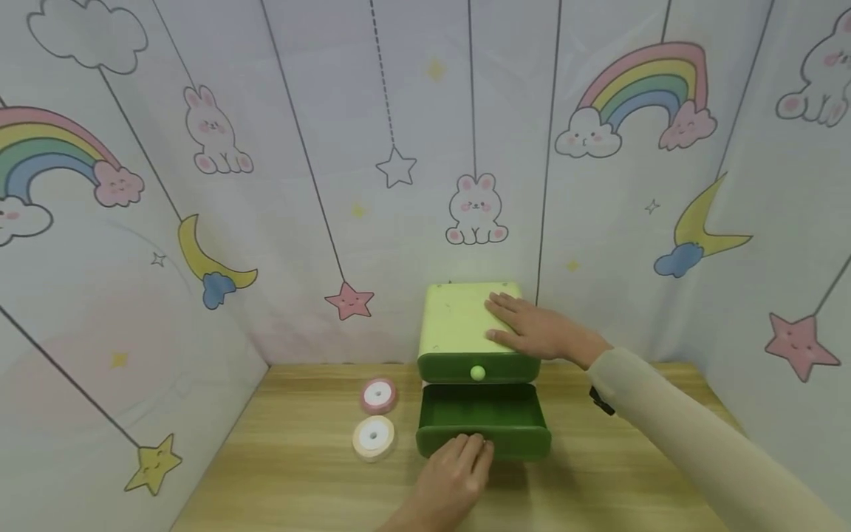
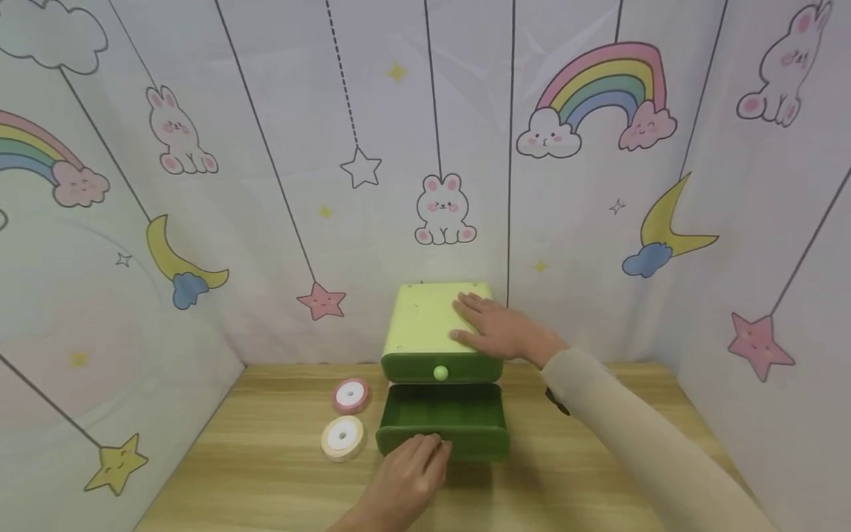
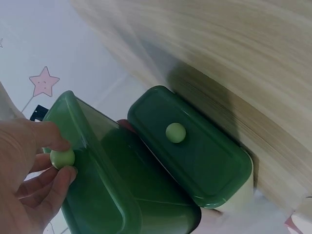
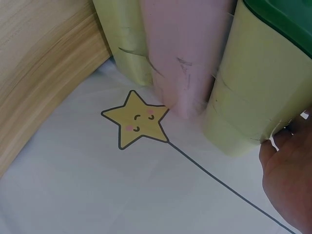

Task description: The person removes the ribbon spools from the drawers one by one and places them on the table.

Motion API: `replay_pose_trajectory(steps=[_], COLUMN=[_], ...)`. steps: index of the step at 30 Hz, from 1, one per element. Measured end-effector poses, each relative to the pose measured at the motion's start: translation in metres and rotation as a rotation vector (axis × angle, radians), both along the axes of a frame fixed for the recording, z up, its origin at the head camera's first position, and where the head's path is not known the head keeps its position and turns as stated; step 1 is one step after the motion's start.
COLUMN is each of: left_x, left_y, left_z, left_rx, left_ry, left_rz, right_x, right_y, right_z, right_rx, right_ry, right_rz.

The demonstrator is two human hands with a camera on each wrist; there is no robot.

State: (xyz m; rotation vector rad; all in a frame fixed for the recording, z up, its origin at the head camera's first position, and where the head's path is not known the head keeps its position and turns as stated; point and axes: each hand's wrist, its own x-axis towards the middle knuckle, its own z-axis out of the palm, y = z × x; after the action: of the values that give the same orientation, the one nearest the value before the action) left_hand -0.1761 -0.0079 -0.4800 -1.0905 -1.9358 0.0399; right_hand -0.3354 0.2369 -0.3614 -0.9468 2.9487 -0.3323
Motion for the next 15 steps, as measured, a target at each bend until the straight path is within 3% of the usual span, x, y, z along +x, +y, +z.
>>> replay_pose_trajectory(steps=[15], left_x=[-0.025], left_y=[0.004], left_z=[-0.007], left_rx=[-0.002], left_ry=[0.020], left_rz=[0.049], right_x=[0.001], right_y=[0.000], right_z=[0.000], right_rx=[-0.007], right_ry=[0.005], right_rz=[0.000])
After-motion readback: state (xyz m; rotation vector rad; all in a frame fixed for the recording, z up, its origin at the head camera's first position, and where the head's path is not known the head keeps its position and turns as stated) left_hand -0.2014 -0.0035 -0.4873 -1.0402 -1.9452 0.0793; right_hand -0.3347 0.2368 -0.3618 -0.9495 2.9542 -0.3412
